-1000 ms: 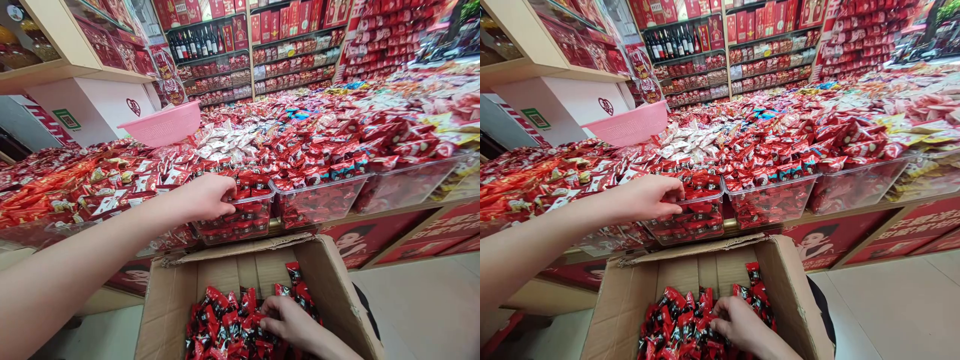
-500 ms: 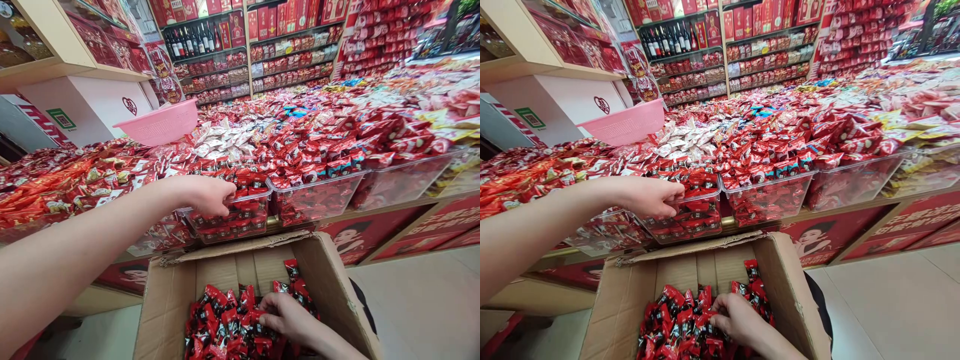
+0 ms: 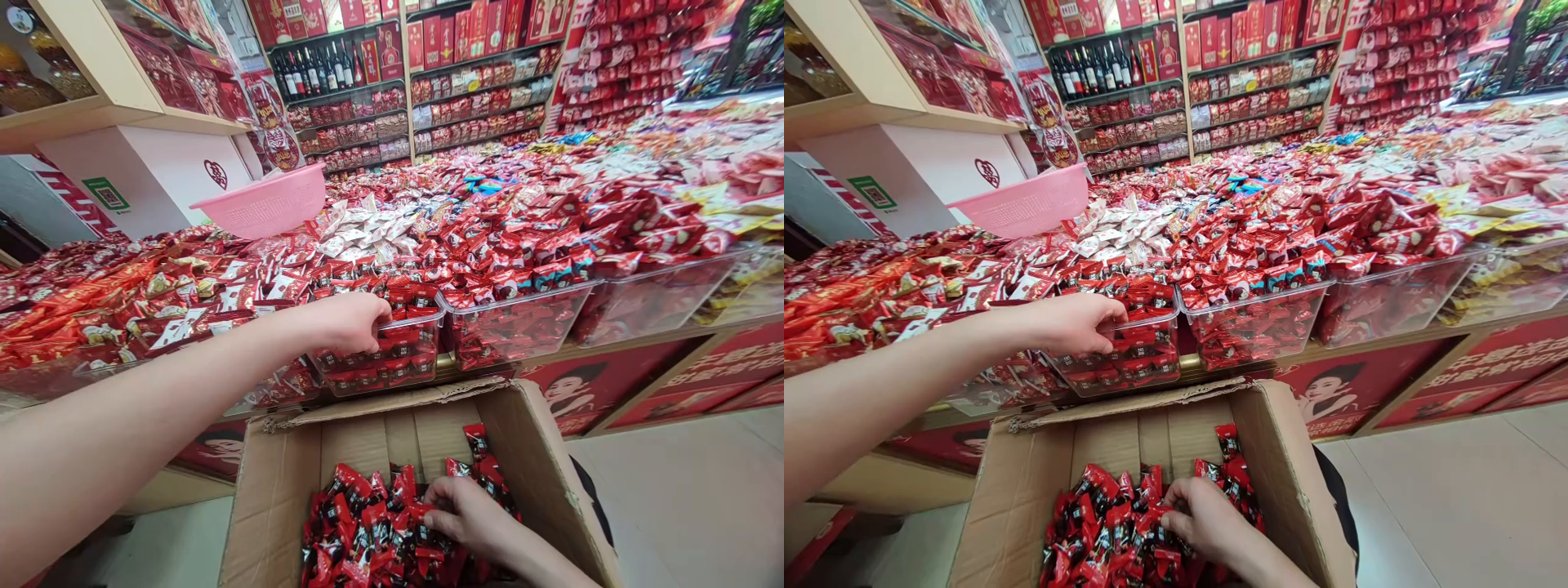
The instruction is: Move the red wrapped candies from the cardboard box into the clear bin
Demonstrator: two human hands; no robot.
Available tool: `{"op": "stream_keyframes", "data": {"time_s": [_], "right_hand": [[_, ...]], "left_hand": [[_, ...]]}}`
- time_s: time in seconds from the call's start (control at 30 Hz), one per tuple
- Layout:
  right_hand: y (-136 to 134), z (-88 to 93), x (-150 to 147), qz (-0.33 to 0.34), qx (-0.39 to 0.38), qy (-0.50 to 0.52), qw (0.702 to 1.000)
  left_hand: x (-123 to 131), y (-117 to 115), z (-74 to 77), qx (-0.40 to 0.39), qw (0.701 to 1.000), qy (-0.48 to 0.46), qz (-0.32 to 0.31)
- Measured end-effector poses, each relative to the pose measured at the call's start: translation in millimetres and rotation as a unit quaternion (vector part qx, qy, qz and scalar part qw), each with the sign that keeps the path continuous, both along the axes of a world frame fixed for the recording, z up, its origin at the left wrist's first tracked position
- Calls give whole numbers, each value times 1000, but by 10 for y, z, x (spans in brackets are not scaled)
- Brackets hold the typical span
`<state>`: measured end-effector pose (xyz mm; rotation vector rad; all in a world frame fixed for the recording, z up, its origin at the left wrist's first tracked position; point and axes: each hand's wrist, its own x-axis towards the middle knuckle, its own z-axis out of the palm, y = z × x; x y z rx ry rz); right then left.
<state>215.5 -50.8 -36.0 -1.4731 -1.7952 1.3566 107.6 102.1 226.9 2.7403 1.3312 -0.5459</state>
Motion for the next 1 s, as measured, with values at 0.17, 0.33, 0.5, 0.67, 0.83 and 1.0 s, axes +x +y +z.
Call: {"op": "stream_keyframes", "data": {"time_s": [0.17,0.33,0.5,0.67,0.83,1.0], "right_hand": [[-12,47,5,3,-2,-4,1000],[-7,72,-5,6,1,-1,1000],[-10,57,-31,8,-7,-6,1000],[-10,52,-28,12,-8,-22,1000],[-7,25,-16,18,-3,-21,1000],[-8,-12,-34,16,-7,-19,1000]], "left_hand": [[-90,-4,-45,9,1000,-23,-11],[-199,-28,-89,24,997,-69,0],[-208,-58,-112,44,994,-102,-15],[-148,-35,-99,16,994,-83,-73],[-109,-18,-29,-22,997,-51,-58],[-174,-36,-95,-1,995,-94,-25]]}}
